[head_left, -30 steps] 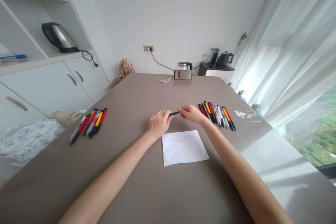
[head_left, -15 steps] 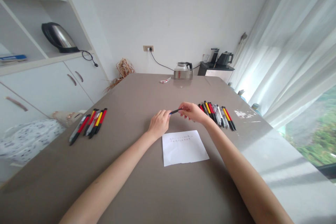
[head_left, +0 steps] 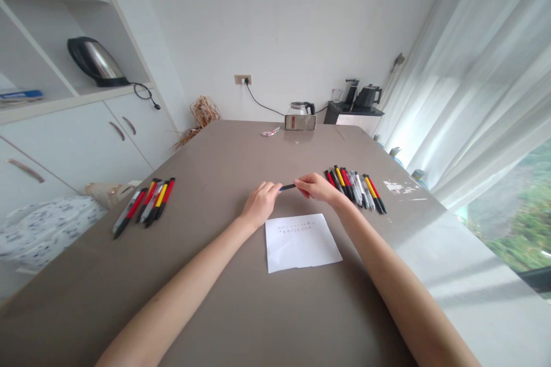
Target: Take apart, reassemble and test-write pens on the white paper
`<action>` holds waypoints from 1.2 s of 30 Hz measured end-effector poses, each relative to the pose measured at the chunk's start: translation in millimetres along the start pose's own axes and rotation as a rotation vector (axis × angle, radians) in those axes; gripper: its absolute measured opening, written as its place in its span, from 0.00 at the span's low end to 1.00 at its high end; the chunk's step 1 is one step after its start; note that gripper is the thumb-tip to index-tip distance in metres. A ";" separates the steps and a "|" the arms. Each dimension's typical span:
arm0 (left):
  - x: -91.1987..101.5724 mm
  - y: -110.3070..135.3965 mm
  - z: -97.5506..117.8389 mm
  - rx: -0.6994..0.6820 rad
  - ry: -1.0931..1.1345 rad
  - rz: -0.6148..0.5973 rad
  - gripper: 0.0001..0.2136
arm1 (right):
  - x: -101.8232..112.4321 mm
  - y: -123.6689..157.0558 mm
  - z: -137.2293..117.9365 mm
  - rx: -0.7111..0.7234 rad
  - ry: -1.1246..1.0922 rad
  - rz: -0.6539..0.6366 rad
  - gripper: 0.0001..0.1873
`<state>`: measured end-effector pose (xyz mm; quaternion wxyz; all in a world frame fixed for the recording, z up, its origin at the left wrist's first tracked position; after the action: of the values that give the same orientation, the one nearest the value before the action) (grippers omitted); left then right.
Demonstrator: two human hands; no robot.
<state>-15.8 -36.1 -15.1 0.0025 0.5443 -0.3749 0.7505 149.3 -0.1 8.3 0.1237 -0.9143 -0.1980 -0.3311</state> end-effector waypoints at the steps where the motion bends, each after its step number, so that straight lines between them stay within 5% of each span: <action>1: -0.2 0.0 -0.1 -0.001 0.000 0.008 0.12 | -0.3 -0.2 0.4 -0.010 -0.020 -0.001 0.25; 7: -0.7 -0.2 -0.3 0.004 -0.007 0.048 0.12 | 12.3 -3.0 9.8 -0.173 -0.086 0.090 0.31; 13: -0.6 -0.2 0.0 0.011 0.006 0.067 0.12 | 35.7 0.8 25.4 -0.336 0.396 0.250 0.20; 19: 2.1 -0.3 0.1 0.039 0.031 0.104 0.12 | 23.2 1.8 36.8 -0.384 0.626 0.115 0.13; 23: 6.8 -0.1 -6.1 0.140 0.109 0.209 0.11 | 18.0 1.1 39.3 -0.393 0.668 0.136 0.10; 30: 7.2 -7.9 -24.1 0.374 0.744 0.386 0.12 | 12.2 -1.7 24.7 -0.293 0.398 0.276 0.08; 36: 2.9 -16.1 -29.0 0.578 1.130 0.450 0.14 | -1.8 -7.2 11.9 -0.246 -0.246 0.354 0.12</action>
<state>-34.0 -9.3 -7.3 -0.1038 -0.0444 -0.2044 0.9724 151.4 10.1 -1.1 0.0427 -0.9763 -0.0064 -0.2120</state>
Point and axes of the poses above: each hand's wrist, its own y-axis away from the middle knuckle, its own x-axis out of the back of the hand, z = x × y, the point moved 3 cm from there along -y, towards the middle knuckle, and after that the axes turned 1 degree about z, right-handed, at the moved point
